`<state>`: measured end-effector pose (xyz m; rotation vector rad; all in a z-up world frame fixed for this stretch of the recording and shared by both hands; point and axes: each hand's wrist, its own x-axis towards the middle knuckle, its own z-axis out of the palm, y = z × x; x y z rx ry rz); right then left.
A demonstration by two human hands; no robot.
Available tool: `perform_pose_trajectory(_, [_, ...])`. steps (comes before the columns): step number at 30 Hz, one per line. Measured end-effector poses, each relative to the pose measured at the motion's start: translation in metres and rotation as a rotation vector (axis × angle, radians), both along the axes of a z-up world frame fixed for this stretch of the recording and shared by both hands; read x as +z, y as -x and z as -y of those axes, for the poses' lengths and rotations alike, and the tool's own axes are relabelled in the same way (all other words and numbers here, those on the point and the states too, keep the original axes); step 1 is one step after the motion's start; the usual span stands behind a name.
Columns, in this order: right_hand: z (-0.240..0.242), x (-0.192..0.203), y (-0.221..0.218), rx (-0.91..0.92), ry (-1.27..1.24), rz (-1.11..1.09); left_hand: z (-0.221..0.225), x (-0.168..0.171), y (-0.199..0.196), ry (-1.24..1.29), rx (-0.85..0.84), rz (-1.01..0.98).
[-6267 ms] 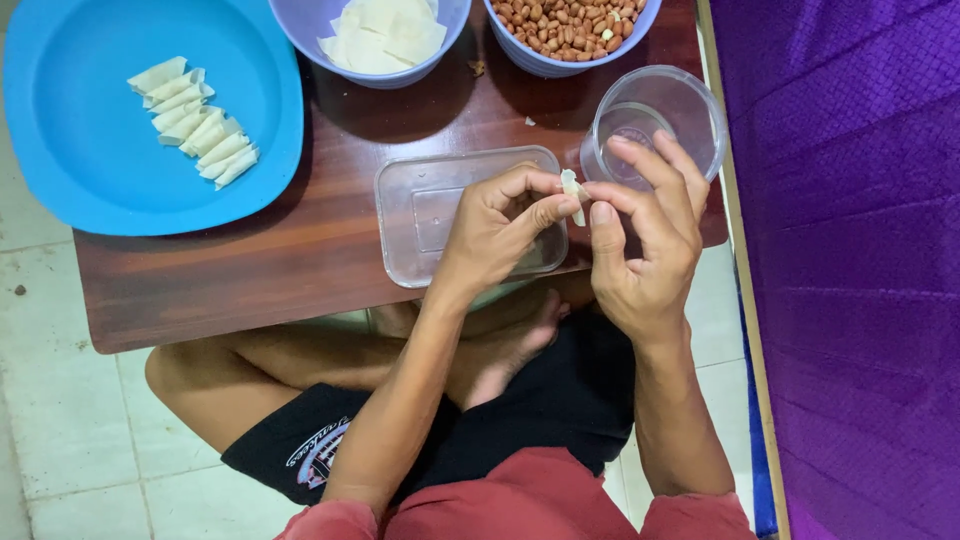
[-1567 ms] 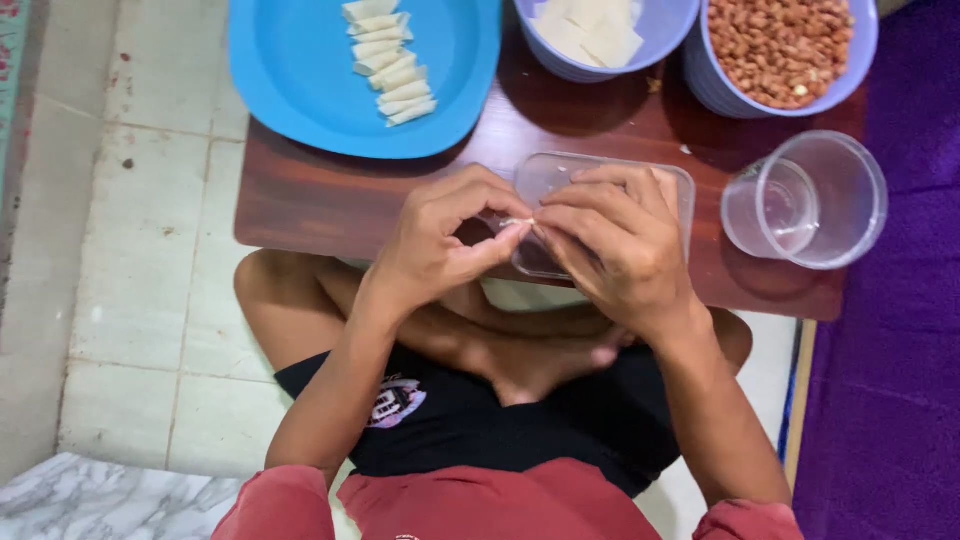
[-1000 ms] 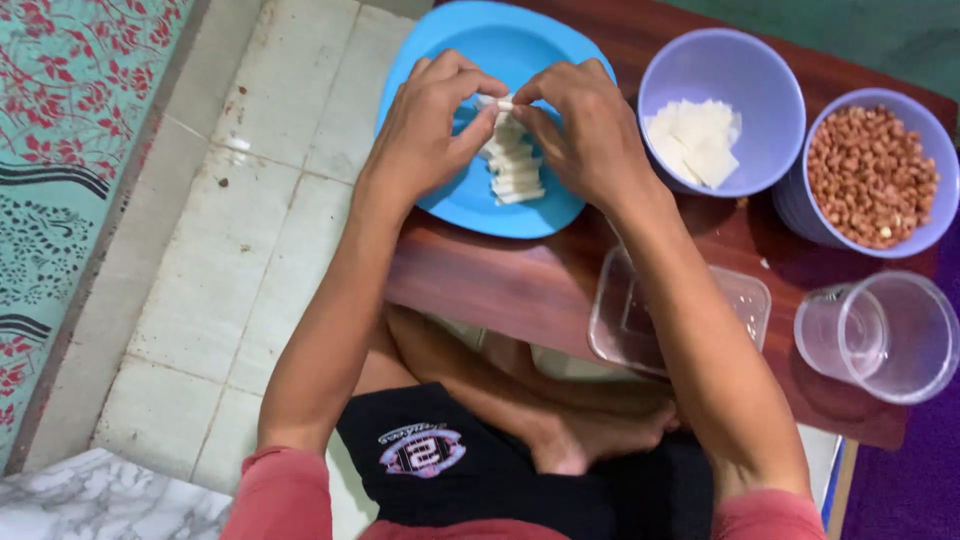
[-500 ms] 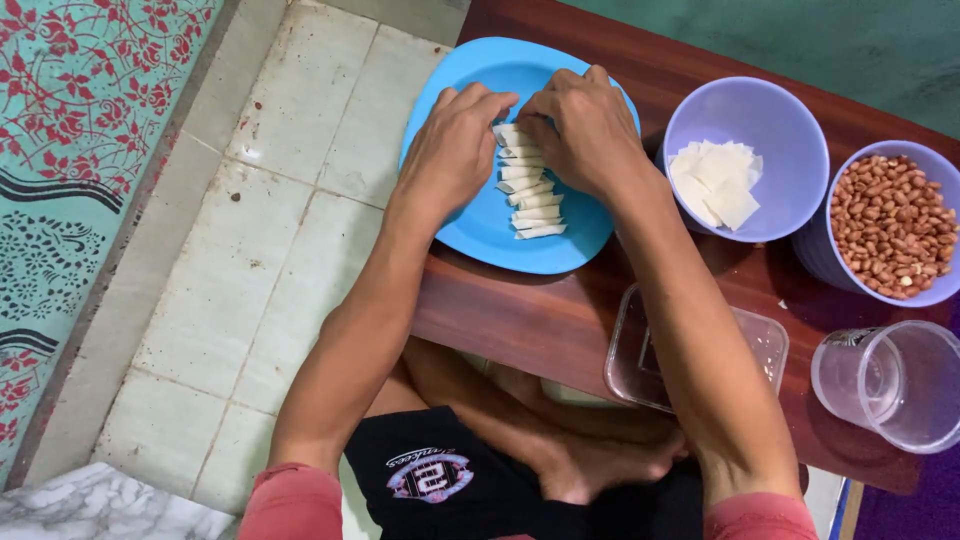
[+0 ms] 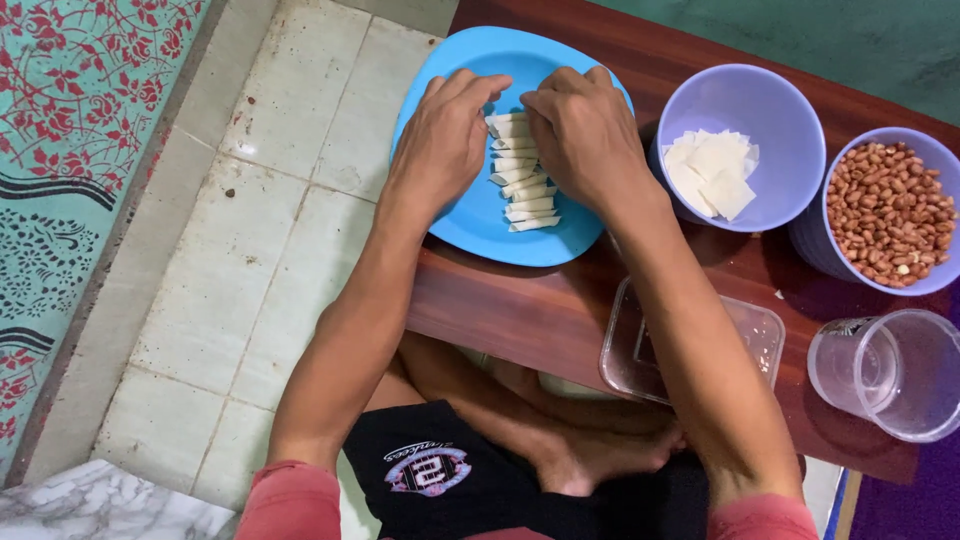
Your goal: Wrapping individual peanuts in small square wrappers and rolling them into cylinders before placing them on a plate.
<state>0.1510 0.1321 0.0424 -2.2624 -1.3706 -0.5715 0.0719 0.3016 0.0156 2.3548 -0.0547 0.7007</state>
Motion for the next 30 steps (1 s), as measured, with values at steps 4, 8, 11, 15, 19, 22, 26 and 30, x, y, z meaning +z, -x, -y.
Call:
perform_pose_trajectory(4, [0.029, 0.028, 0.044, -0.034, -0.017, -0.014, 0.015, 0.017, 0.013, -0.002, -0.068, 0.093])
perform_pose_trajectory(8, [0.074, 0.05, 0.076, -0.084, -0.051, -0.034, 0.04, 0.036, 0.023, 0.037, -0.191, 0.154])
perform_pose_trajectory(11, [0.112, 0.05, 0.069, -0.167, -0.039, -0.022, 0.072, 0.039, 0.022, 0.043, -0.261, 0.159])
perform_pose_trajectory(15, [0.132, 0.063, 0.055, -0.177, -0.183, 0.023, 0.121, 0.053, 0.034, 0.119, -0.368, 0.162])
perform_pose_trajectory(19, [0.135, 0.073, 0.049, -0.16, -0.281, 0.016, 0.149, 0.054, 0.049, 0.164, -0.431, 0.145])
perform_pose_trajectory(22, [0.143, 0.083, 0.051, -0.161, -0.305, 0.008, 0.152, 0.056, 0.045, 0.131, -0.404, 0.154])
perform_pose_trajectory(26, [0.161, 0.082, 0.071, -0.211, -0.234, -0.089, 0.156, 0.054, 0.039, 0.079, -0.345, 0.145])
perform_pose_trajectory(30, [0.174, 0.069, 0.088, -0.28, -0.246, -0.212, 0.164, 0.045, 0.03, -0.022, -0.295, 0.126])
